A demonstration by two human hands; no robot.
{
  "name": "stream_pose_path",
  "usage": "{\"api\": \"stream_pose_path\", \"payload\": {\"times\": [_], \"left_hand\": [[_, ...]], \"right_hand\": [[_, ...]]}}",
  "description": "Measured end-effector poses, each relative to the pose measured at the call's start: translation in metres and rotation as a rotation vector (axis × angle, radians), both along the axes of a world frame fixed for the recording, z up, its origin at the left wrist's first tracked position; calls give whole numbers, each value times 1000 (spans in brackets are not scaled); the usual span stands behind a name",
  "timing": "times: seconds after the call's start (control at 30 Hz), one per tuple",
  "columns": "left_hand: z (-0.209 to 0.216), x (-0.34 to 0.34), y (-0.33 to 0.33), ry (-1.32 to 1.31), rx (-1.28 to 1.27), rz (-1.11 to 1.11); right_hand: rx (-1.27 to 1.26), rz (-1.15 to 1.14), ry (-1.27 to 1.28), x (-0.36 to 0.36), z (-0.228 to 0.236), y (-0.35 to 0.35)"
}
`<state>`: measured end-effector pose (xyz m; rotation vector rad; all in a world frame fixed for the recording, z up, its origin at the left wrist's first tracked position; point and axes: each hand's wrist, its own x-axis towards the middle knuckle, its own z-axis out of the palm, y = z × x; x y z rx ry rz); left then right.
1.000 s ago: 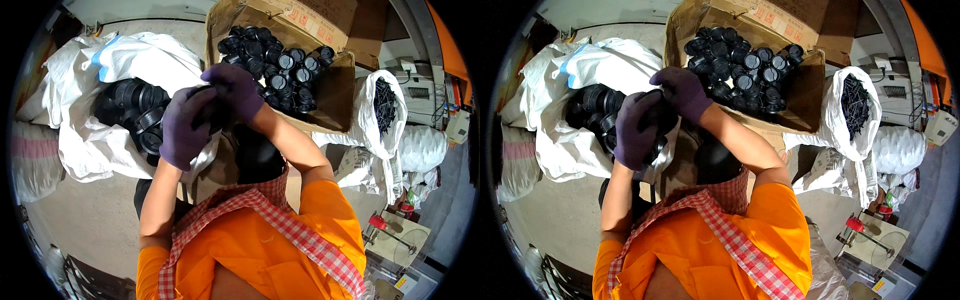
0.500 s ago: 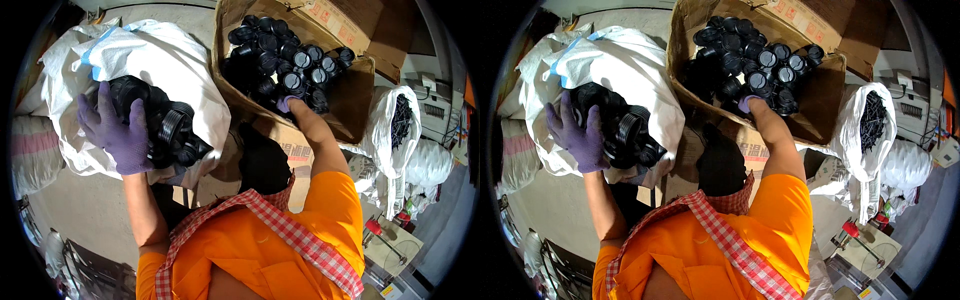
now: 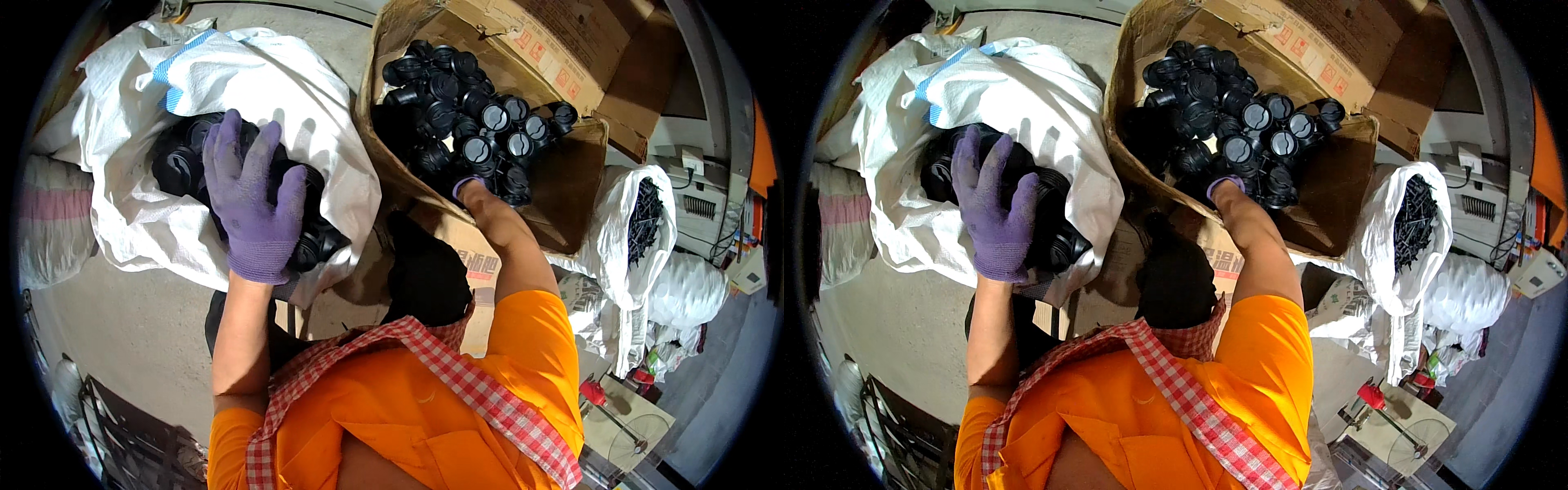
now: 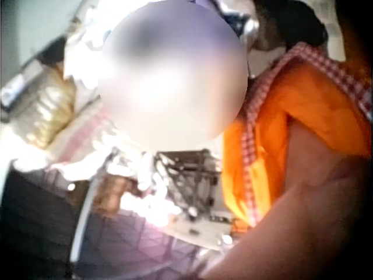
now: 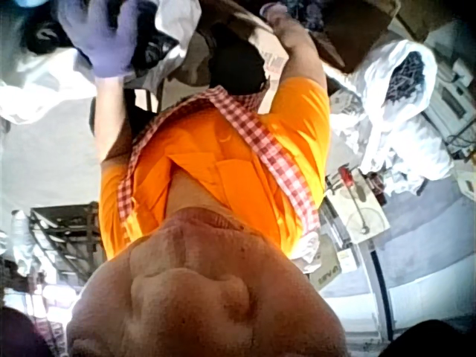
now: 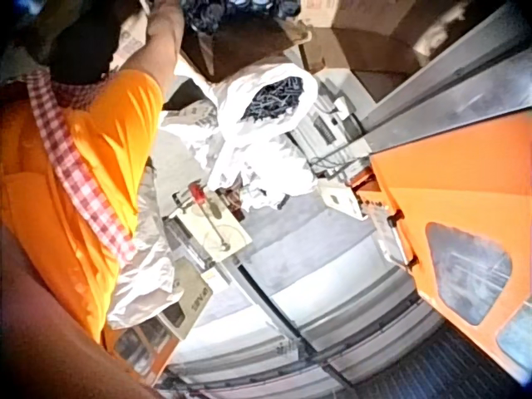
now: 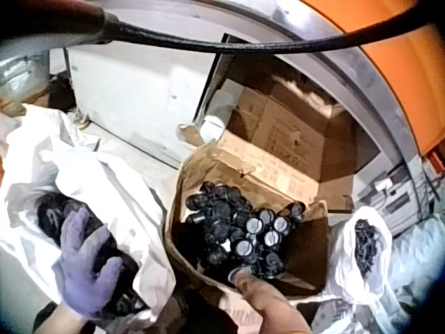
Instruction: The person picks up a circular black plastic part with their left hand and uses their right hand to insert a long black pin into its center. They repeat this action for multiple parts, picking them from a white bag and placing the assembled pieces into a cardboard box.
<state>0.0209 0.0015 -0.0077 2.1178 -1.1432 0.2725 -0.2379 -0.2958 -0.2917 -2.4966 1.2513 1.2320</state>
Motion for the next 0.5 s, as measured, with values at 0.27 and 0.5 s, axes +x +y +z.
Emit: {"api": "stream_pose_path", "payload": {"times": [0.27,0.5], "left_hand": [[2,4,1,147,25,-8],[-5,4,12,258,31,-13]], "right_hand": [[-172,-29,-17,-38,-30,-29],[-224,-43,-79,-7,38,-20]]}}
